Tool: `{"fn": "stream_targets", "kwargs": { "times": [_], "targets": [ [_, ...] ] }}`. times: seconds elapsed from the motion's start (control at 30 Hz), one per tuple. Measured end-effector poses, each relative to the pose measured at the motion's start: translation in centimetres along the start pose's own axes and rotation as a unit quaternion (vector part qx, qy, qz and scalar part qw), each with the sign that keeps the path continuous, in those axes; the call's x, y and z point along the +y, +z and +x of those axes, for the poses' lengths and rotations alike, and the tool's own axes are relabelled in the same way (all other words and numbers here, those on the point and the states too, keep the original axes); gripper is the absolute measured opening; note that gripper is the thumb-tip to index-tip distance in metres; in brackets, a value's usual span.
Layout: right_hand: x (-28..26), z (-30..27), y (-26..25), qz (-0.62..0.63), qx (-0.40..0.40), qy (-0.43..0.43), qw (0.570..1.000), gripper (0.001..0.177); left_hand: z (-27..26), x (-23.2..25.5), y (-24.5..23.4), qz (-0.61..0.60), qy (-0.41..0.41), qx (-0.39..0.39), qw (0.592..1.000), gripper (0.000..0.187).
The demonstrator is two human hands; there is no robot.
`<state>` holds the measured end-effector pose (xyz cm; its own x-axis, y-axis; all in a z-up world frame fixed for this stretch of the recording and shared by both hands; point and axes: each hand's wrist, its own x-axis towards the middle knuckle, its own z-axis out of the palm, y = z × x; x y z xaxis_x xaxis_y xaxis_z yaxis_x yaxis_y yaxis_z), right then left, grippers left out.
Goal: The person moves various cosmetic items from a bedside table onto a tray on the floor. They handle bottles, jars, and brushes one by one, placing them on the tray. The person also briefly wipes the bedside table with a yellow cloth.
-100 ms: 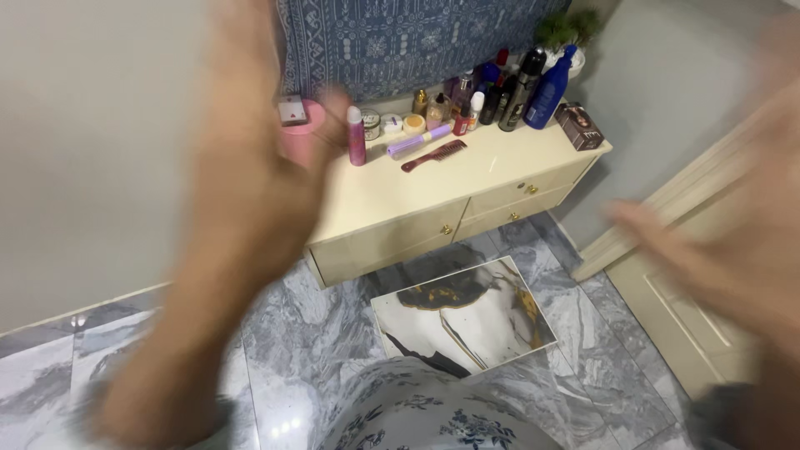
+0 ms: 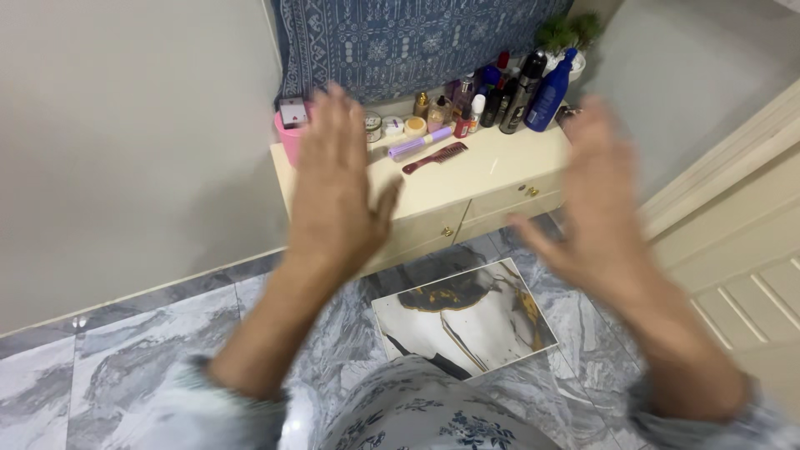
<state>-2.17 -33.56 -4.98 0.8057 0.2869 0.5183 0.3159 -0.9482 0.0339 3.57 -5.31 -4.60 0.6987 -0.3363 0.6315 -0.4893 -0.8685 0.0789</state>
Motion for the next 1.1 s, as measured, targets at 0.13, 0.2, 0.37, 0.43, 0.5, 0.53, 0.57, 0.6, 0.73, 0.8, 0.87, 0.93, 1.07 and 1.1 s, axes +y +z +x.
{"fn": "stream_targets", "kwargs": {
  "times": [0.13,0.2,0.37,0.43,0.5,0.53,0.57,0.6,0.73,0.8,0.87,0.93,1.07,1.1],
  "targets": [
    [-3.4,1.9,4.3,-0.018,-0.090,0.012,0.996,0.112,-2.2,1.7,5.4,-0.030,0.001,-0.064,0.998,0.092],
    [-4.0,1.9,5.5,-0.005,-0.083,0.007,0.997,0.107,-3.1,2.1,6.7,-0.040,0.000,-0.075,0.996,0.094],
    [-3.4,2.3,7.8,0.002,-0.072,0.003,0.997,0.106,-3.7,2.1,8.1,-0.049,-0.006,-0.084,0.995,0.097],
    [-3.0,2.3,8.5,0.002,-0.079,0.008,0.997,0.106,-3.6,1.7,8.5,-0.037,-0.013,-0.090,0.995,0.098],
    [-2.7,2.2,9.1,0.001,-0.083,0.013,0.996,0.105,-3.5,1.2,8.9,-0.030,-0.018,-0.097,0.995,0.099],
    [-2.5,2.2,9.4,0.000,-0.089,0.018,0.996,0.105,-3.4,0.9,9.1,-0.028,-0.021,-0.100,0.994,0.099],
    [-2.3,2.2,9.7,-0.001,-0.096,0.023,0.995,0.105,-3.3,0.6,9.3,-0.025,-0.023,-0.103,0.994,0.100],
    [-2.1,2.2,9.9,-0.002,-0.101,0.028,0.994,0.105,-3.3,0.4,9.4,-0.019,-0.030,-0.108,0.993,0.100],
    [-1.4,1.9,10.6,-0.018,-0.123,0.048,0.991,0.102,-3.1,-0.1,9.6,0.010,-0.057,-0.135,0.989,0.101],
    [-0.9,1.7,10.9,-0.019,-0.125,0.051,0.991,0.101,-3.1,-0.4,9.7,0.019,-0.064,-0.144,0.987,0.100],
    [-0.5,1.5,11.2,-0.027,-0.124,0.055,0.990,0.100,-3.3,-0.6,9.7,0.020,-0.063,-0.143,0.987,0.099],
    [-0.2,1.2,11.3,-0.034,-0.126,0.059,0.990,0.100,-3.5,-0.7,9.9,0.018,-0.062,-0.143,0.988,0.100],
    [-0.2,0.5,11.3,-0.044,-0.136,0.073,0.987,0.101,-3.9,-0.6,9.8,0.014,-0.057,-0.133,0.989,0.102],
    [-0.2,0.3,11.3,-0.044,-0.139,0.078,0.986,0.101,-4.0,-0.5,9.8,0.009,-0.055,-0.128,0.990,0.102]
  ]
}}
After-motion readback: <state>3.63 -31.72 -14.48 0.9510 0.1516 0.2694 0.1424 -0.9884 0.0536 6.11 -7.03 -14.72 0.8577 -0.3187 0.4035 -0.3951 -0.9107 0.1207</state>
